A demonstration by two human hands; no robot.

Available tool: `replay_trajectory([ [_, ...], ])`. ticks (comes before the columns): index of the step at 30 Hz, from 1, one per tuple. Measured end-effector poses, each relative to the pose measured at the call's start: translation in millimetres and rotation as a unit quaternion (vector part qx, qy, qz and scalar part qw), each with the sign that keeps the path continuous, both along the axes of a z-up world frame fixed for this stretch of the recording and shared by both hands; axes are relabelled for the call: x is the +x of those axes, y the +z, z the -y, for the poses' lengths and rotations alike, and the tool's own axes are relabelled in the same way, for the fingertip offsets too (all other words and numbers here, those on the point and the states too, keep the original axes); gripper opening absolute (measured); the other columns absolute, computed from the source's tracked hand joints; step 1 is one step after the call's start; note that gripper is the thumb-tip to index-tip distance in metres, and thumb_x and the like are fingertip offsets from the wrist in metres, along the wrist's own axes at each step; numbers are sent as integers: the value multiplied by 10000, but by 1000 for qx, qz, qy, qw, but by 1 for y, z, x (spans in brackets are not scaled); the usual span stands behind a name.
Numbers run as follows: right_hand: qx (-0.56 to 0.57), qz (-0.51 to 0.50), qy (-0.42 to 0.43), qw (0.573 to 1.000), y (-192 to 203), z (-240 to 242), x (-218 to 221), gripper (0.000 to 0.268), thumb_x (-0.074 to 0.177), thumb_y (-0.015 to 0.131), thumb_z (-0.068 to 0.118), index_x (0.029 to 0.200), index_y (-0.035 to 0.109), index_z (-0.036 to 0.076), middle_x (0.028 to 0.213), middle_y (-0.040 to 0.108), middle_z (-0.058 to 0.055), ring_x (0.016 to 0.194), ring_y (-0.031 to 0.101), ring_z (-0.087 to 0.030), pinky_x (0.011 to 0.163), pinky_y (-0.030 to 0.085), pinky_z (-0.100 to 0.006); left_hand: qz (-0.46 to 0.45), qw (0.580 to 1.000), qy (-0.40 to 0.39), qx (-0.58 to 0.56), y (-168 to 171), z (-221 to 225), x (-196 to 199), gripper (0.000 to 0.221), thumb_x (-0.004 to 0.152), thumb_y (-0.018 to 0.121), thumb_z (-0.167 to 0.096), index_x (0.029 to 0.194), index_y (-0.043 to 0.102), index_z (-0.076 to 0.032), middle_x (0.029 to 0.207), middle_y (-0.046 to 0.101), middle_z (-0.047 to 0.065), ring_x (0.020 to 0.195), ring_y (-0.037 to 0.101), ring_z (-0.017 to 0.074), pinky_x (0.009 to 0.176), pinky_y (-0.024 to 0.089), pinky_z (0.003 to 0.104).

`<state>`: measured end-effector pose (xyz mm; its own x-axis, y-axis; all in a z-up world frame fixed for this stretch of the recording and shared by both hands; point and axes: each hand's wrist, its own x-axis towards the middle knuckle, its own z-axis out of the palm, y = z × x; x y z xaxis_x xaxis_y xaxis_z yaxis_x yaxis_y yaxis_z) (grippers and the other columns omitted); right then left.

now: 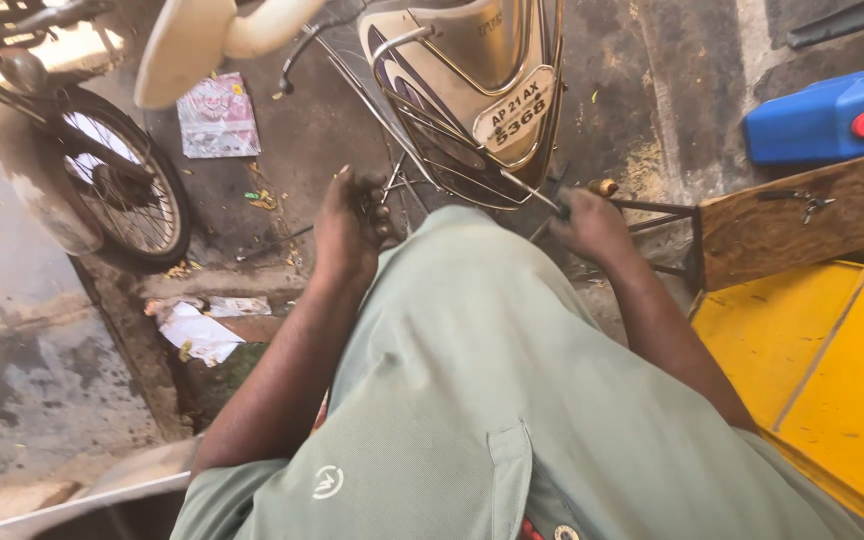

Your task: Repairing the instrument cluster and headlight assembly of a scooter using a screwdriver.

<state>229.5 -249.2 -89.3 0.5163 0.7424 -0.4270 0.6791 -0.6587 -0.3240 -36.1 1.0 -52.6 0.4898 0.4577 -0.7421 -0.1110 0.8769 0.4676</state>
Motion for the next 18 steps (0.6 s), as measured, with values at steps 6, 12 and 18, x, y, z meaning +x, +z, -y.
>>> replay_trajectory([
  [6, 6, -41, -31, 999, -9, 10, -11, 251, 832, 698, 214, 1021, 675, 51, 1015, 682, -156, 947, 681, -358, 848, 531, -483, -15, 998, -24, -49, -16, -15, -2, 421, 1014, 504, -478, 1022, 656, -85, 755, 498, -16, 613, 468, 114, 531, 392, 292],
  [12, 8, -23, -20, 999, -15, 28, 23, 255, 864, 698, 224, 1052, 689, 51, 1031, 688, -153, 976, 670, -373, 856, 530, -487, -58, 995, -77, -11, 7, -12, 41, 288, 993, 564, -372, 932, 668, -110, 694, 447, -48, 559, 398, 100, 495, 340, 293],
  [18, -31, -46, -101, 993, -6, 40, 71, 289, 861, 709, 259, 1082, 708, 74, 1070, 700, -138, 963, 698, -322, 857, 537, -472, -58, 993, -97, 15, 12, 22, 91, 318, 994, 540, -367, 881, 650, -91, 603, 381, -58, 488, 329, 87, 447, 266, 284],
])
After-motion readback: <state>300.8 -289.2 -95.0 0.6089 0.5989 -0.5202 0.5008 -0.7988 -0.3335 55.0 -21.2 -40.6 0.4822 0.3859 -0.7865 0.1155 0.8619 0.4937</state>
